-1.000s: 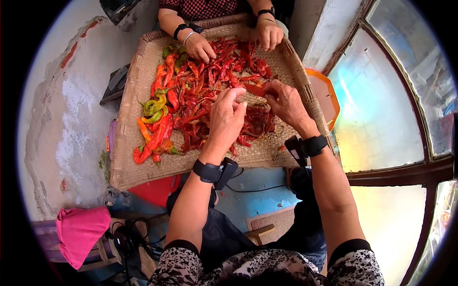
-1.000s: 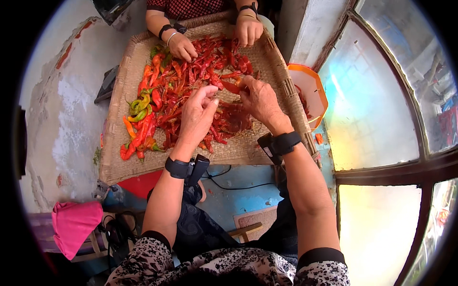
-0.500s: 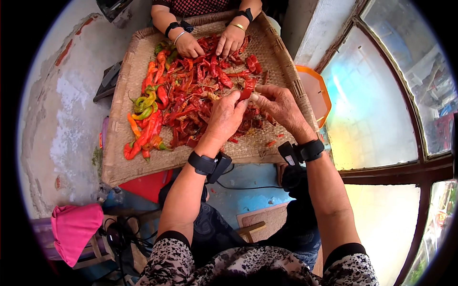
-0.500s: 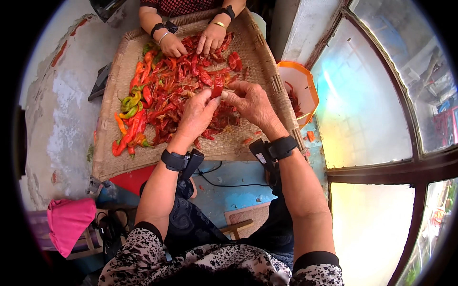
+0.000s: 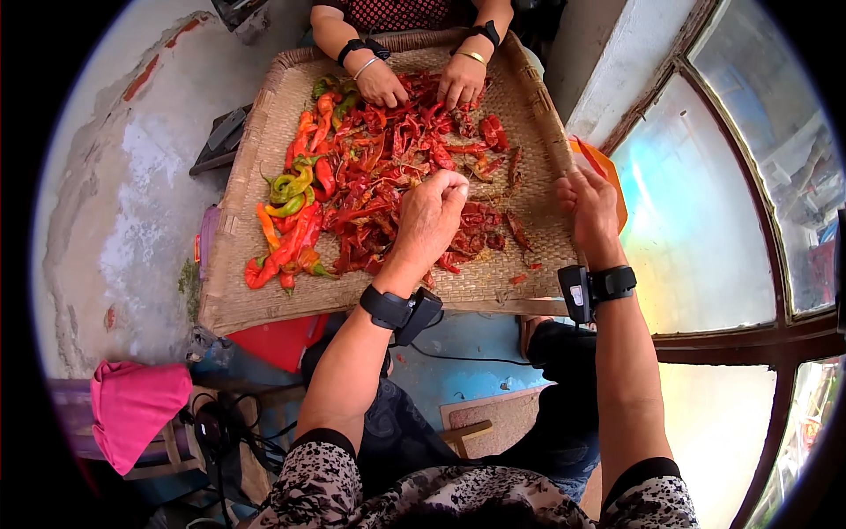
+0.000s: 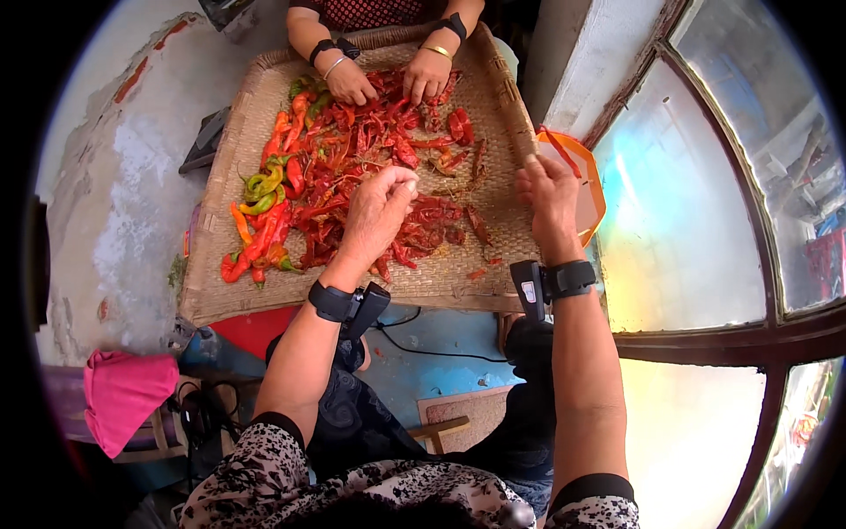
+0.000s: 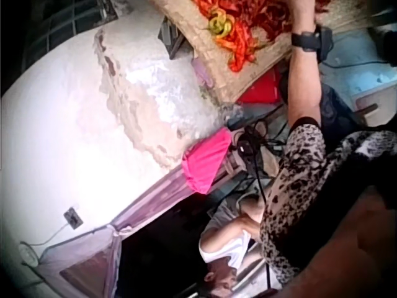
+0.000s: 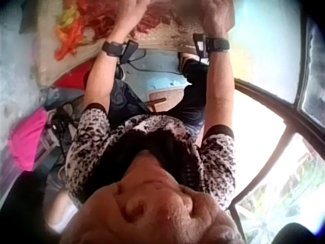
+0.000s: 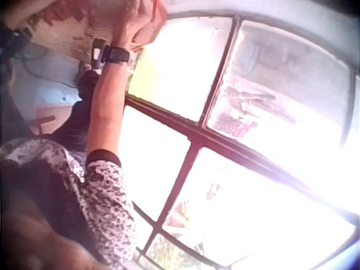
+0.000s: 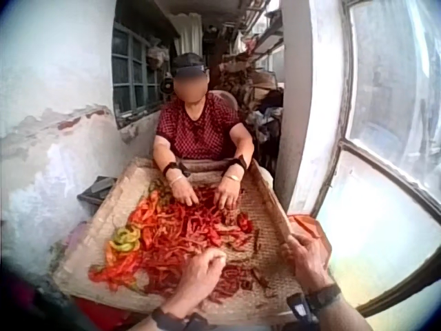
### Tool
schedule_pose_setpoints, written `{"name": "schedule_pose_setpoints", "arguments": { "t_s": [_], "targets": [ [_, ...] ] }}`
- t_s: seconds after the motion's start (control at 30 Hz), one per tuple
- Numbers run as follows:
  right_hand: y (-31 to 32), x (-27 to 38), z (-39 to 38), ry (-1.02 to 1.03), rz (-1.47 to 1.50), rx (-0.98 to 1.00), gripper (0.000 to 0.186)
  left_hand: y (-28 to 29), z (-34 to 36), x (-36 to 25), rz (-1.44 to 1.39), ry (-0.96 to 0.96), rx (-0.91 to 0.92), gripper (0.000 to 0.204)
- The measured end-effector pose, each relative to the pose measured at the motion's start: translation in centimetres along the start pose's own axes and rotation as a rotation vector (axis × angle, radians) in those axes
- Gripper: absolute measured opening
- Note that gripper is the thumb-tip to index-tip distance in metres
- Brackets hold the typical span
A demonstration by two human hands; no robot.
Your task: Removing seeds from dried red chili peppers by hand.
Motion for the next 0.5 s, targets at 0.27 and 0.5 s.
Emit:
{"name": "schedule_pose_setpoints", "arguments": {
  "t_s": [0.27,0.5],
  "targets": [
    [-3.4,-3.1,-3.7,0.654,-1.305,0.334,0.024,1.1,-0.8,-0.1,-0.030,0.000,-0.034,0.019],
    [-1.7,-2.3,-0.1,0.402,-0.707,0.309,0.016,2.3,-0.5,-0.7,0.009,0.014,-0.050,0.018]
  ]
}}
Point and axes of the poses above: each hand's wrist, its own z-axis towards the middle knuckle, its own y-axis out of the back of the hand, x = y × z, the point moved 4 cm from there along z, towards the middle knuckle, and after that the axes turned 15 degrees about -x, right-handed, at the moved point
